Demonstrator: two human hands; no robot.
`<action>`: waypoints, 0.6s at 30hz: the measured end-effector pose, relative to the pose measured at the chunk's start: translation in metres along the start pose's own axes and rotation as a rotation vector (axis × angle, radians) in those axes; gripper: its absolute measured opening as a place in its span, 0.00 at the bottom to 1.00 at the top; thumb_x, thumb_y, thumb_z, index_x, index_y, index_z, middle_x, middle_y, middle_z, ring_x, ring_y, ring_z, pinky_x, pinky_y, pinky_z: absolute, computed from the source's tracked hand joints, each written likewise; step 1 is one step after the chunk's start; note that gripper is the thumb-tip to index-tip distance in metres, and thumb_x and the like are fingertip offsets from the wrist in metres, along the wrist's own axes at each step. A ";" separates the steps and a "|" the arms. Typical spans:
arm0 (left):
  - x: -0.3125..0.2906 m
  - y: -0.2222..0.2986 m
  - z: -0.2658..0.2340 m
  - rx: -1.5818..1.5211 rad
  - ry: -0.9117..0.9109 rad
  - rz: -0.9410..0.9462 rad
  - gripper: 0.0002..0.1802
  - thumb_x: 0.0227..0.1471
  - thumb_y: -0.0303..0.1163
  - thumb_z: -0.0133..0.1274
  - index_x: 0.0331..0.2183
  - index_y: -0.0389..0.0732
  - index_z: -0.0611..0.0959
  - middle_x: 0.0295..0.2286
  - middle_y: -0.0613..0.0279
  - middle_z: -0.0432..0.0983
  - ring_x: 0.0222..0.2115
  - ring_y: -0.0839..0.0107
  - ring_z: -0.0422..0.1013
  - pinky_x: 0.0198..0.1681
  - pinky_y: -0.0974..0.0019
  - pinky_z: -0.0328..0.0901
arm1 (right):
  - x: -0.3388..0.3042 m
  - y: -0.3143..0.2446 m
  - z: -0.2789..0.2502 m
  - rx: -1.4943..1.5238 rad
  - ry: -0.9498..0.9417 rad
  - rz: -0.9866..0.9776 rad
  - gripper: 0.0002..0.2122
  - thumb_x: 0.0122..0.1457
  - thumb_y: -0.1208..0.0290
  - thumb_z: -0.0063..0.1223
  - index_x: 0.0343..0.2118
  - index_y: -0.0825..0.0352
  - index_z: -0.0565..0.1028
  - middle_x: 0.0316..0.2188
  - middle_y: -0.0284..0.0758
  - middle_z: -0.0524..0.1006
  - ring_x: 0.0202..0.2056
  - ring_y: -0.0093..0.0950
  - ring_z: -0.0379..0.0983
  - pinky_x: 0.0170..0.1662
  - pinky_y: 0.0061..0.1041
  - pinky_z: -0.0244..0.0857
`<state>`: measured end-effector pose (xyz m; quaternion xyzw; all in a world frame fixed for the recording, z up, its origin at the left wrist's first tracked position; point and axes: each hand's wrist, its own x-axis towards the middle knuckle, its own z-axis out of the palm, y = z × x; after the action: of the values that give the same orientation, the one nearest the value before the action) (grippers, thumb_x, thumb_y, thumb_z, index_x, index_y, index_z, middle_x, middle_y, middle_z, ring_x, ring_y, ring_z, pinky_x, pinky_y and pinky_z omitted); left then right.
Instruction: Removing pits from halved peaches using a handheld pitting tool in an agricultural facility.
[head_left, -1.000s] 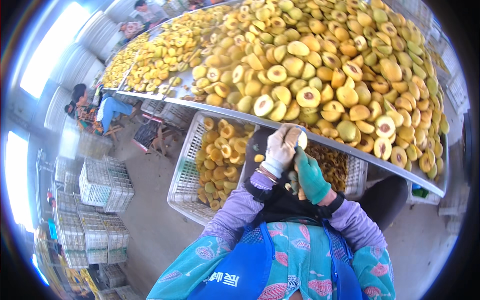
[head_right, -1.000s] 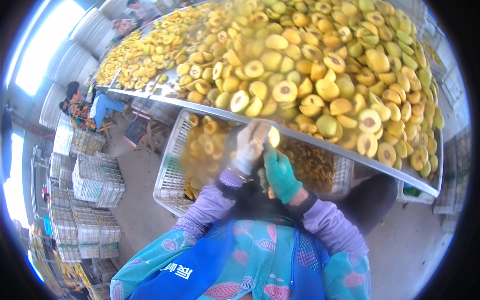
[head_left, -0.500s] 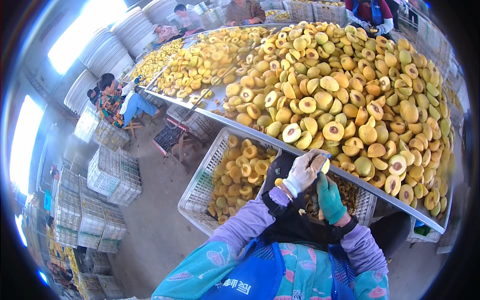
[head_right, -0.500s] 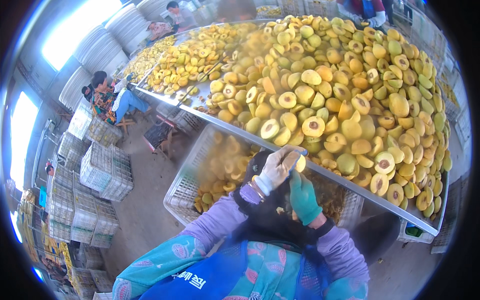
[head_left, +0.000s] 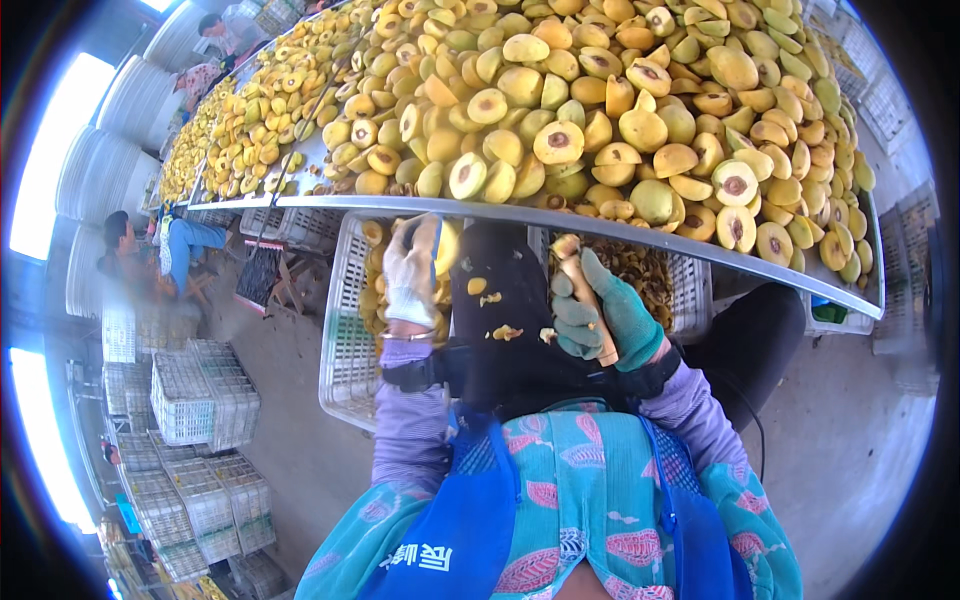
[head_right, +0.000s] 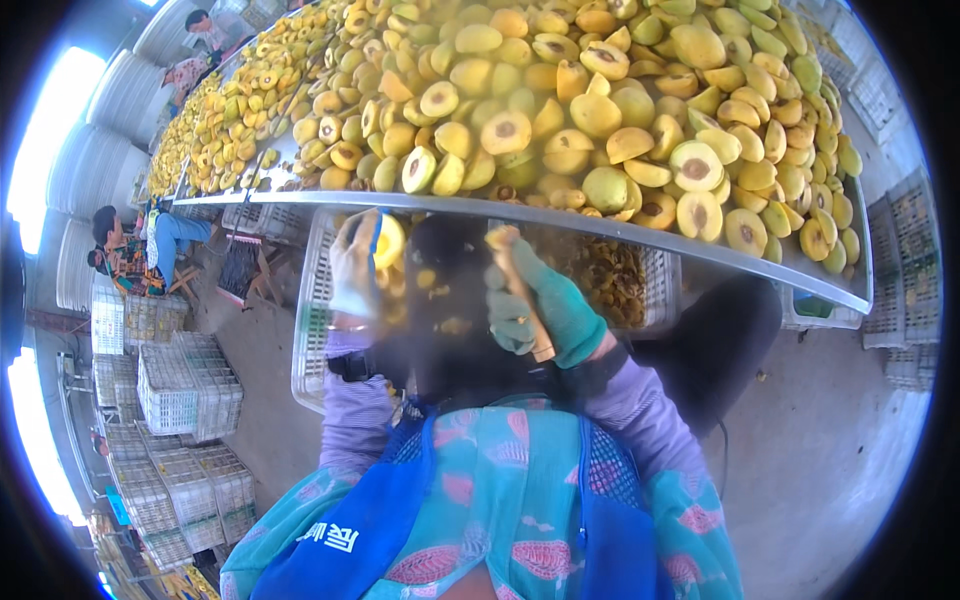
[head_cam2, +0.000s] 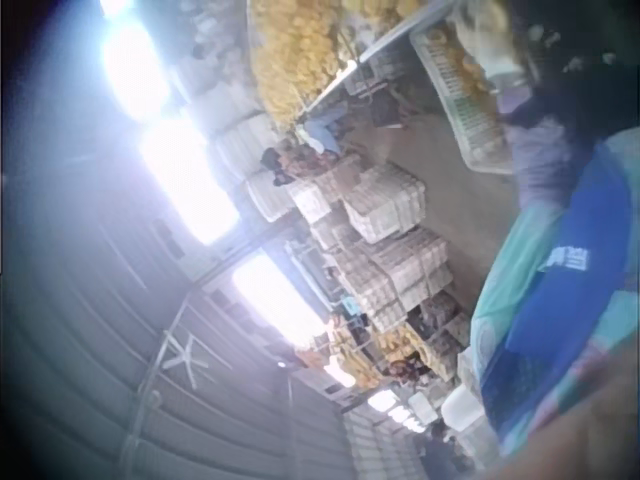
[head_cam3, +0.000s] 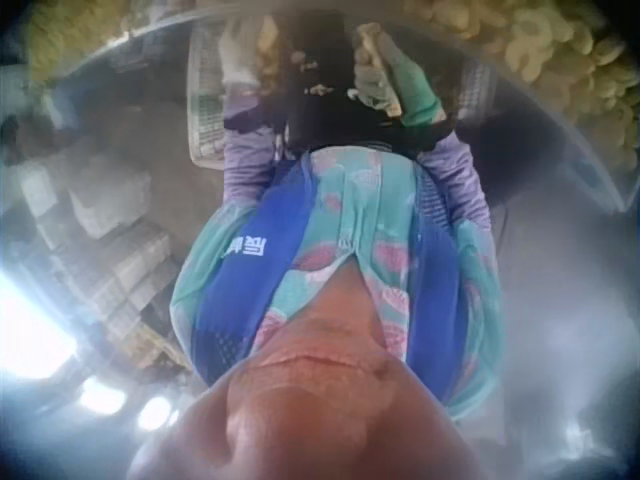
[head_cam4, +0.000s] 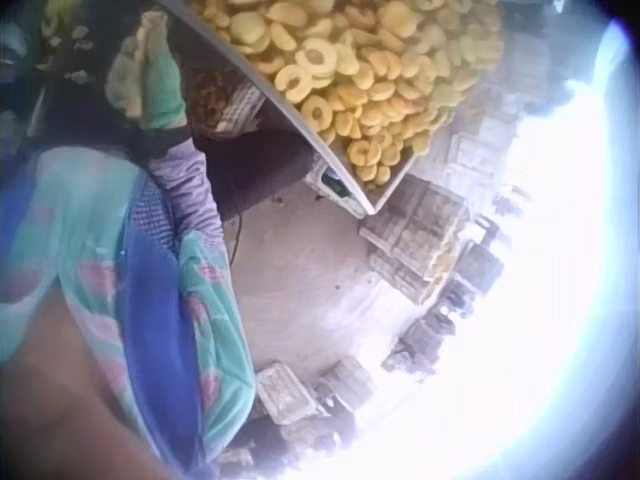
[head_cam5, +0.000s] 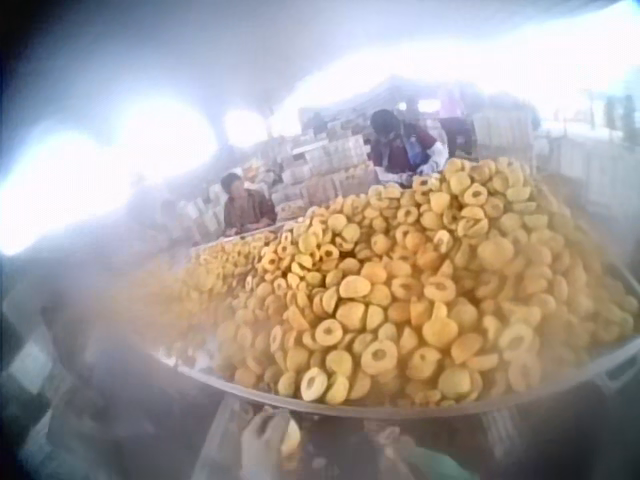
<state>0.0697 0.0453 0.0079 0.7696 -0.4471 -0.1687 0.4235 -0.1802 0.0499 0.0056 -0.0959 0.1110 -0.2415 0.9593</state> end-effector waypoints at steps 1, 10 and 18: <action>0.013 -0.005 -0.012 0.200 -0.024 -0.109 0.30 0.41 0.47 0.59 0.42 0.37 0.77 0.37 0.44 0.74 0.42 0.50 0.69 0.48 0.56 0.63 | -0.001 0.001 -0.039 0.091 0.178 -0.004 0.18 0.63 0.48 0.36 0.34 0.60 0.68 0.16 0.25 0.65 0.13 0.21 0.60 0.17 0.21 0.57; 0.097 0.048 0.028 0.492 -0.449 0.242 0.33 0.38 0.46 0.62 0.44 0.37 0.72 0.38 0.45 0.74 0.42 0.51 0.71 0.45 0.59 0.65 | 0.035 0.007 -0.023 -0.940 0.445 -0.399 0.15 0.63 0.56 0.43 0.36 0.65 0.70 0.20 0.27 0.70 0.18 0.17 0.67 0.18 0.16 0.58; 0.046 0.021 0.030 -0.536 -0.243 0.118 0.18 0.43 0.26 0.58 0.40 0.32 0.78 0.34 0.49 0.76 0.37 0.56 0.73 0.42 0.64 0.67 | 0.088 -0.015 0.008 -1.879 0.590 -0.984 0.12 0.59 0.63 0.48 0.27 0.66 0.66 0.13 0.45 0.71 0.18 0.46 0.70 0.19 0.42 0.61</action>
<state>0.0641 -0.0127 0.0132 0.5771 -0.4781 -0.3468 0.5640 -0.1097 -0.0048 0.0021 -0.7600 0.4249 -0.4299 0.2388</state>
